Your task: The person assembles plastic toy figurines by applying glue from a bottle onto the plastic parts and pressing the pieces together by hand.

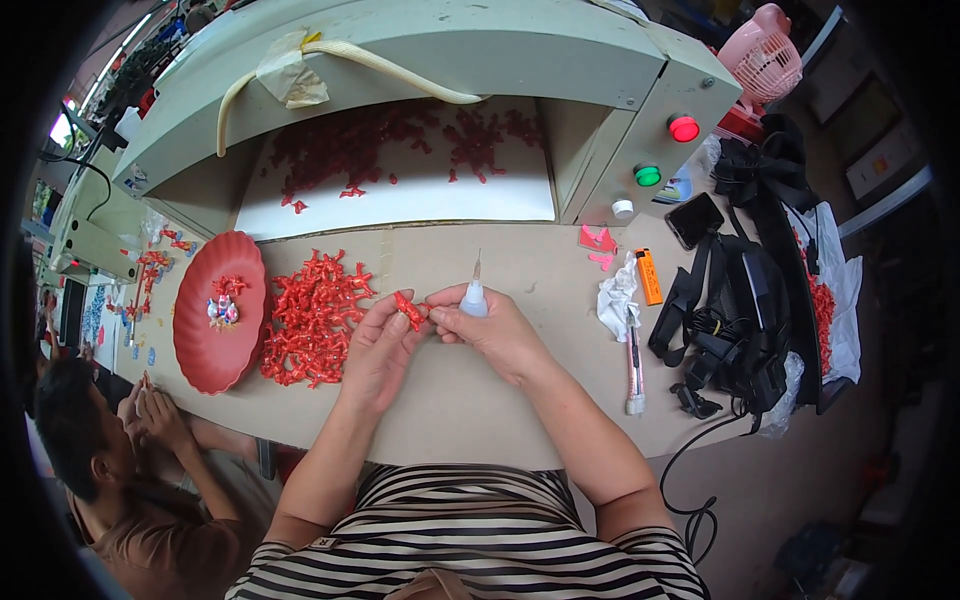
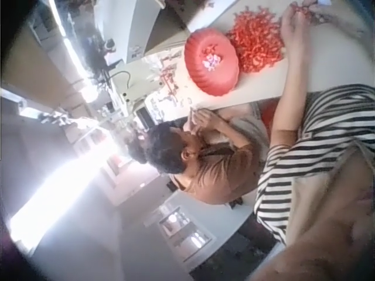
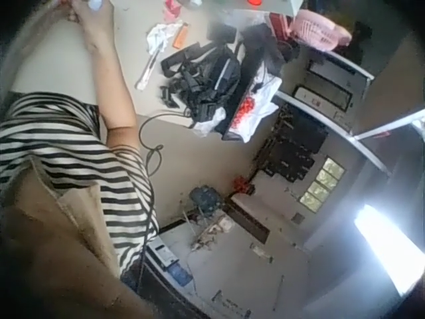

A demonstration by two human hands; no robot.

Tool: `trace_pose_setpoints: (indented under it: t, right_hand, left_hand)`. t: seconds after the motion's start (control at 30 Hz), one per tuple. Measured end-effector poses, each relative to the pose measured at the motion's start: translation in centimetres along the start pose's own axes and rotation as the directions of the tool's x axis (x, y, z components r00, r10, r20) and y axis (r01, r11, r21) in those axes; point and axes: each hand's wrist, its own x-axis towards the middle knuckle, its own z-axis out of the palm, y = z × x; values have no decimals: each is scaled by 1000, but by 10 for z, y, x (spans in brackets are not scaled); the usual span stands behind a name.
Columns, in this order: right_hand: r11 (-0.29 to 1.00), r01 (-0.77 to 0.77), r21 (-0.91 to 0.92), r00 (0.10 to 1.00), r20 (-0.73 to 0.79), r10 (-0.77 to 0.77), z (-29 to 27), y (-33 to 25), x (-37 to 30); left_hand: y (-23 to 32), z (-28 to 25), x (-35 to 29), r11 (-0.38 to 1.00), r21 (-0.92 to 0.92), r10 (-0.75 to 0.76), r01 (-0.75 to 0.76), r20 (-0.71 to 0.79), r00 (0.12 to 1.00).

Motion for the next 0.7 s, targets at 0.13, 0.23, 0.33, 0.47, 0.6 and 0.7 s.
trace_pose_setpoints:
  t: [0.13,0.23,0.33,0.47,0.6,0.7]
  right_hand:
    - [993,-25,118,1000,10,24,1,-1,-4]
    - [992,-11,126,1000,0,11,4,-2,-5]
    - [920,217,-327,961,-96,-261,6,-8,-10]
    - [743,378,-552,871,-61,-488,9,-10,-14]
    - [587,467,-662,814,61,-578,10,-12,-15]
    - [512,492,-705,779,94,-620,10,-10,-15]
  left_hand:
    - [-1,0,0,1000,-2,5,-5,-5,1000]
    - [0,2,0,999,16,36,-35,-19,999]
    - [0,0,1,996,84,0,5,-49,999]
    - [-4,-1,2,992,124,-18,31,-98,995]
    - [-4,2,3,994,109,-15,27,-111,994]
    - [-4,3,3,994,110,-3,16,-111,994]
